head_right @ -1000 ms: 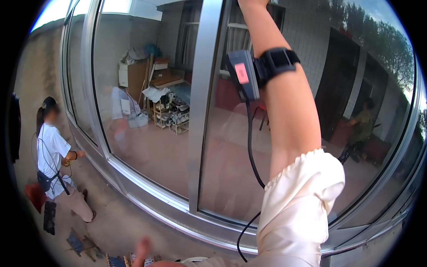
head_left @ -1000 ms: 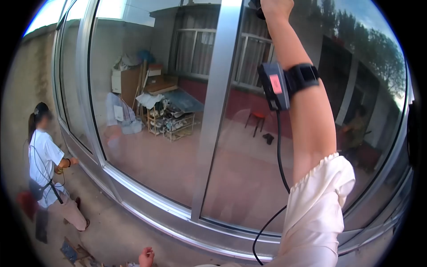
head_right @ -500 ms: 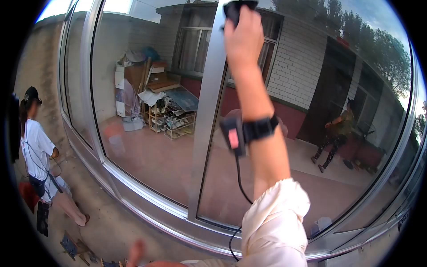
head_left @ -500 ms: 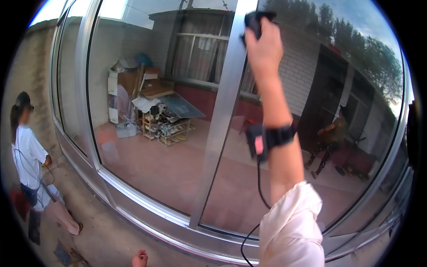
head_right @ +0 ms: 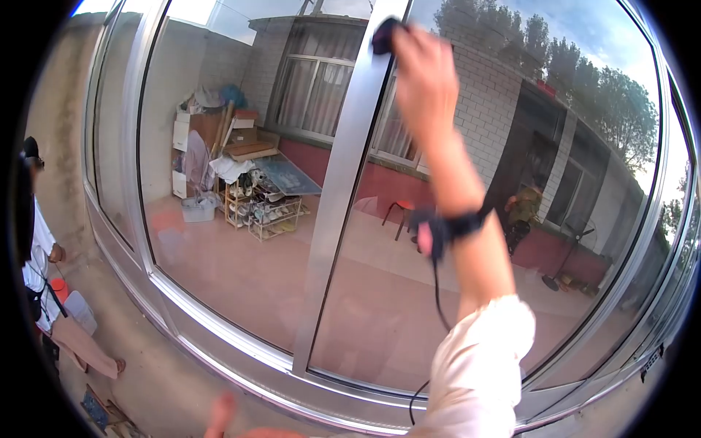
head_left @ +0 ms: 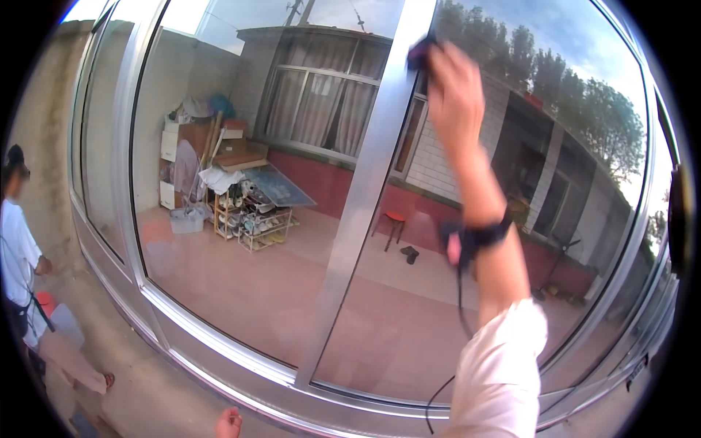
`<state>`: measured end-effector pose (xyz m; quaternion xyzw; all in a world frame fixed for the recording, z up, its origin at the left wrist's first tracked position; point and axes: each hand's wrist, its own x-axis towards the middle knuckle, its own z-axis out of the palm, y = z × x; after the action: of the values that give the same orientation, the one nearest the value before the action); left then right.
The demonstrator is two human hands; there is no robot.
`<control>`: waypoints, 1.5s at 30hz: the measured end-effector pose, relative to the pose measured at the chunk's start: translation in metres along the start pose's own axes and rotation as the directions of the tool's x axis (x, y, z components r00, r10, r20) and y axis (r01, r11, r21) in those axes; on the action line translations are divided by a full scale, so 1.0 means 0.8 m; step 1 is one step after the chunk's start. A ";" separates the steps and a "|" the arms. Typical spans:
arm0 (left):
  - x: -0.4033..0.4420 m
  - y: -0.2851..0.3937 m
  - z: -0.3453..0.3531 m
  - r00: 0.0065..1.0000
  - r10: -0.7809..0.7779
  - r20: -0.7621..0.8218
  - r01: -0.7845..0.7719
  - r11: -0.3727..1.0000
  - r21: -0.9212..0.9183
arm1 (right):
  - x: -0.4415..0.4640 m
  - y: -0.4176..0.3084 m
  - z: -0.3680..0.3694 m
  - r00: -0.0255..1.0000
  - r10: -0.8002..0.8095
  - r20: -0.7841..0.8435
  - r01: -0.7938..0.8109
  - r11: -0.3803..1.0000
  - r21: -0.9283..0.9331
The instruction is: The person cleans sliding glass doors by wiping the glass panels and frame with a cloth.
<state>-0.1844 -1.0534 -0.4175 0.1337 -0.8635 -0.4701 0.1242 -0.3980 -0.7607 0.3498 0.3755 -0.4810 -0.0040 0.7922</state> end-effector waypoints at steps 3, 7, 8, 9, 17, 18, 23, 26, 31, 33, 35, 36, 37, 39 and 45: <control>0.011 0.063 -0.006 1.000 0.025 -0.008 -0.025 0.998 -0.052 | 0.103 0.087 0.059 0.984 -0.126 0.125 0.130 0.991 -0.027; 0.006 0.061 -0.002 0.999 0.052 -0.006 -0.052 0.984 -0.171 | 0.081 0.070 0.048 0.943 0.014 0.333 -0.013 1.000 -0.006; 0.002 0.041 0.007 0.995 0.092 -0.044 -0.099 0.973 -0.207 | 0.049 0.053 0.036 0.940 -0.029 0.341 0.030 1.000 0.004; -0.005 0.015 0.014 0.996 0.086 -0.033 -0.091 0.974 -0.206 | 0.014 0.024 0.019 0.937 -0.098 0.334 0.087 0.995 0.048; -0.030 0.002 -0.023 0.998 0.028 -0.059 -0.030 0.999 -0.030 | -0.354 -0.261 -0.171 0.548 -0.298 0.782 -0.205 0.858 0.471; -0.033 0.031 -0.038 0.999 -0.038 -0.003 0.038 0.997 -0.063 | -0.395 -0.293 -0.186 0.510 -0.295 0.808 -0.262 0.842 0.472; -0.044 0.058 -0.053 0.995 -0.091 0.045 0.097 0.983 -0.155 | -0.372 -0.256 -0.158 0.593 -0.343 0.729 -0.147 0.844 0.516; -0.035 0.053 -0.046 0.996 -0.093 0.011 0.093 0.975 -0.202 | -0.190 -0.141 -0.088 0.795 -0.295 0.530 0.158 0.944 0.289; -0.004 0.102 -0.027 1.000 -0.017 0.012 0.019 0.984 -0.180 | 0.076 0.051 0.015 0.894 -0.226 0.387 0.293 0.949 -0.121; 0.006 0.118 -0.009 0.998 0.058 0.015 -0.053 0.966 -0.252 | 0.113 0.087 0.055 0.894 -0.148 0.422 0.185 0.982 -0.048; 0.009 0.144 -0.008 0.993 0.091 0.075 -0.074 0.976 -0.205 | 0.087 0.056 0.055 0.902 -0.181 0.391 0.224 0.972 -0.068; 0.009 0.151 -0.009 0.988 0.141 0.069 -0.130 0.981 -0.140 | 0.059 0.025 0.042 0.899 -0.184 0.396 0.202 0.979 -0.005; 0.007 0.142 -0.001 0.988 0.147 0.044 -0.135 0.969 -0.207 | 0.015 -0.014 0.025 0.873 -0.244 0.423 0.240 0.969 0.063; -0.008 0.149 -0.011 0.993 0.079 0.087 -0.060 0.978 -0.199 | -0.112 -0.087 0.005 0.854 -0.220 0.471 0.083 0.952 0.295; -0.041 0.106 -0.052 0.977 -0.059 0.206 0.095 0.981 -0.171 | -0.409 -0.326 -0.151 0.589 -0.283 0.757 -0.313 0.784 0.536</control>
<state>-0.1489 -1.0300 -0.3264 0.1075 -0.8198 -0.5616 0.0298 -0.3887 -0.7562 -0.0860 0.5652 -0.7625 -0.0081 0.3148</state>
